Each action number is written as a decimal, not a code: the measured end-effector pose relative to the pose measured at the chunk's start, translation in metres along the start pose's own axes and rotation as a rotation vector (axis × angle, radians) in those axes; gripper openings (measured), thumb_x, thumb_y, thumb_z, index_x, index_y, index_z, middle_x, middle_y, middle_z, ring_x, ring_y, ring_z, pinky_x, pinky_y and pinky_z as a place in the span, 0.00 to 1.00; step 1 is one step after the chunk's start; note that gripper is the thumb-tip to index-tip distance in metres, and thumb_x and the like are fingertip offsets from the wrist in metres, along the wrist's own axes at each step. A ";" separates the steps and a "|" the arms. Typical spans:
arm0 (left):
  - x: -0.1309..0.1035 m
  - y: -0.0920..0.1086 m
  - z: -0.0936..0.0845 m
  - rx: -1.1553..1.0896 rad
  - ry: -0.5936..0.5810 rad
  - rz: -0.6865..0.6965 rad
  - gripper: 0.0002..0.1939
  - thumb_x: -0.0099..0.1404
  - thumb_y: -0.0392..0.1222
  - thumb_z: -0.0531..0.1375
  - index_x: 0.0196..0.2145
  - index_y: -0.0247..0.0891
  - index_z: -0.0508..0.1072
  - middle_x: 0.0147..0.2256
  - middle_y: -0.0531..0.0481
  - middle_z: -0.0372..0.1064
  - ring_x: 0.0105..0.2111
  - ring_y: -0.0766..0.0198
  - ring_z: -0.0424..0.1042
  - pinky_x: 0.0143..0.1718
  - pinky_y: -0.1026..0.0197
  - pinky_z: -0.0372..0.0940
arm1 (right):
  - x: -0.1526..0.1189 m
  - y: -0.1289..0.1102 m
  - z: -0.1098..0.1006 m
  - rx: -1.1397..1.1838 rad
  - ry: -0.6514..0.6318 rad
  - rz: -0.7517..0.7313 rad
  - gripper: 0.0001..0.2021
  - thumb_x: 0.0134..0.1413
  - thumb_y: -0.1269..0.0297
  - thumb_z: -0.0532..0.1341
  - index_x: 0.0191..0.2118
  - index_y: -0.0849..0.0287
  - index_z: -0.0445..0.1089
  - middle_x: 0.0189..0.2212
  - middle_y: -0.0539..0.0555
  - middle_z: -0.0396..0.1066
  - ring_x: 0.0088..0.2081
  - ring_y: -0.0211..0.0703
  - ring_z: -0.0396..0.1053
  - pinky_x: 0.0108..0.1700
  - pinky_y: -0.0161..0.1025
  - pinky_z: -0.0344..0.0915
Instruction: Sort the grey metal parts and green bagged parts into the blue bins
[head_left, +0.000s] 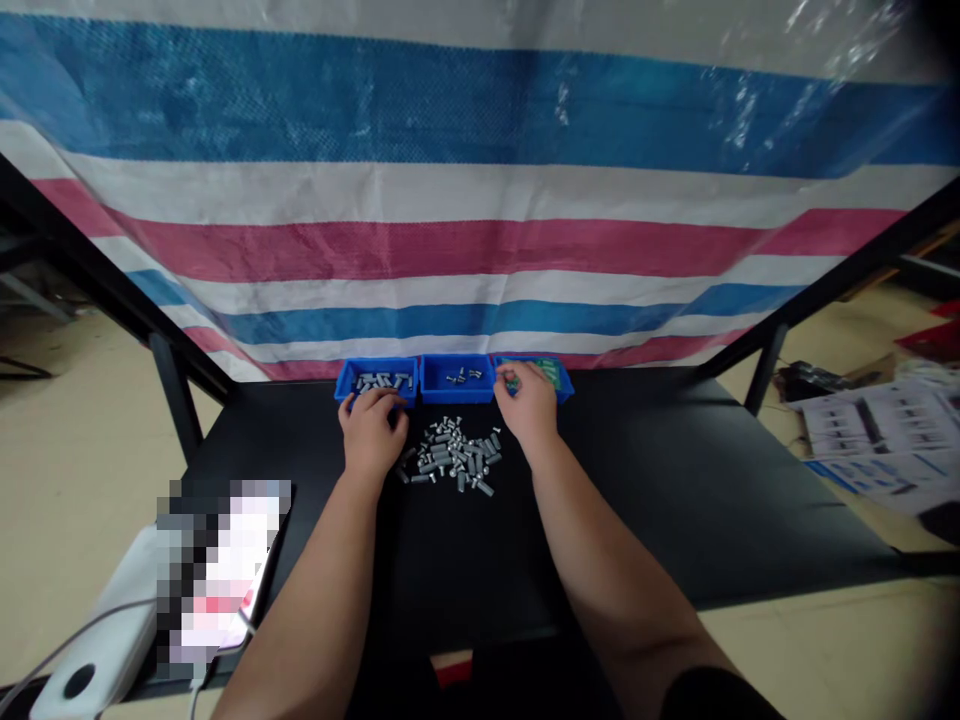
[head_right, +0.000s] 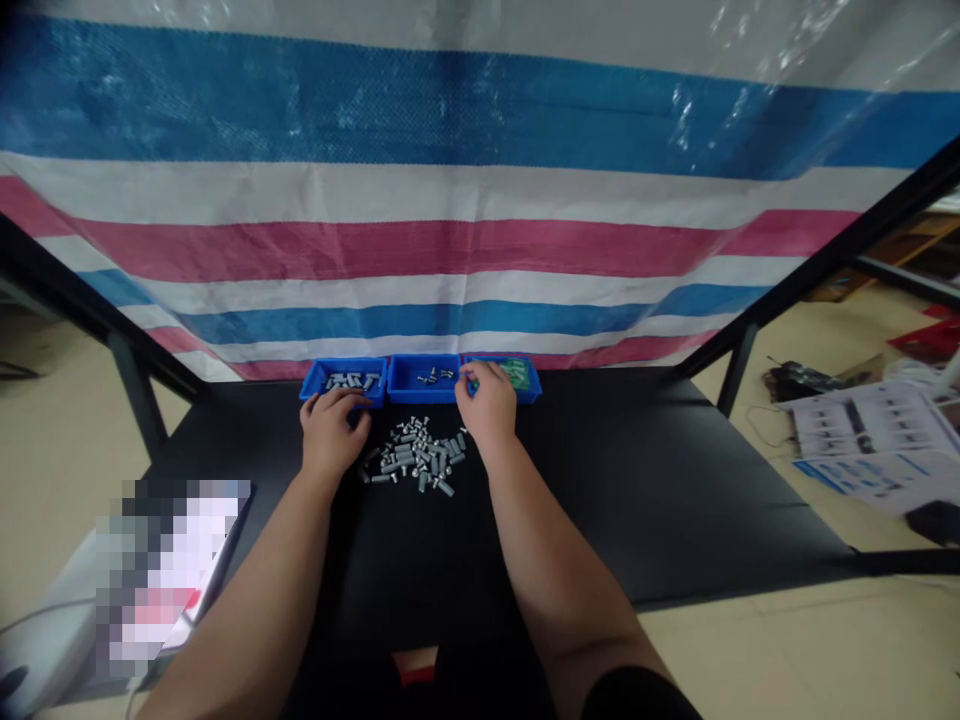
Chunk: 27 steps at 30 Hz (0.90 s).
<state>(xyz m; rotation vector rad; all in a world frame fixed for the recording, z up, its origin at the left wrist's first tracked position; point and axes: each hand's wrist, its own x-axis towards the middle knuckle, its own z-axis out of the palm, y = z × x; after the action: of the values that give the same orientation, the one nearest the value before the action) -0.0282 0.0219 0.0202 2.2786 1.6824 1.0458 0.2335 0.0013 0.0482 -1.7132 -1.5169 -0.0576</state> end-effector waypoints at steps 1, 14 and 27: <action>0.000 0.000 0.000 0.000 0.000 0.001 0.08 0.66 0.38 0.60 0.40 0.47 0.78 0.51 0.51 0.77 0.56 0.53 0.72 0.67 0.40 0.46 | -0.003 0.003 -0.007 -0.007 -0.111 0.051 0.08 0.58 0.67 0.62 0.40 0.55 0.79 0.35 0.54 0.78 0.38 0.47 0.74 0.44 0.41 0.67; -0.002 -0.001 0.002 -0.001 0.037 0.018 0.08 0.65 0.38 0.61 0.40 0.47 0.79 0.50 0.50 0.78 0.55 0.52 0.72 0.67 0.40 0.48 | -0.018 0.013 0.001 -0.181 -0.667 0.265 0.06 0.46 0.70 0.69 0.32 0.52 0.80 0.35 0.50 0.81 0.40 0.45 0.77 0.41 0.36 0.68; -0.007 0.016 -0.025 -0.252 -0.171 0.341 0.11 0.66 0.33 0.57 0.42 0.42 0.78 0.41 0.47 0.74 0.44 0.57 0.74 0.50 0.53 0.68 | -0.024 0.010 -0.015 -0.016 -0.748 0.197 0.08 0.49 0.78 0.65 0.30 0.57 0.79 0.28 0.51 0.80 0.32 0.40 0.77 0.38 0.32 0.69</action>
<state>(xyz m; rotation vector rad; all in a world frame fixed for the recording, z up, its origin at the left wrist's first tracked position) -0.0309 0.0028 0.0434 2.4502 1.0562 1.0179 0.2425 -0.0262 0.0393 -2.0016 -1.8404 0.7498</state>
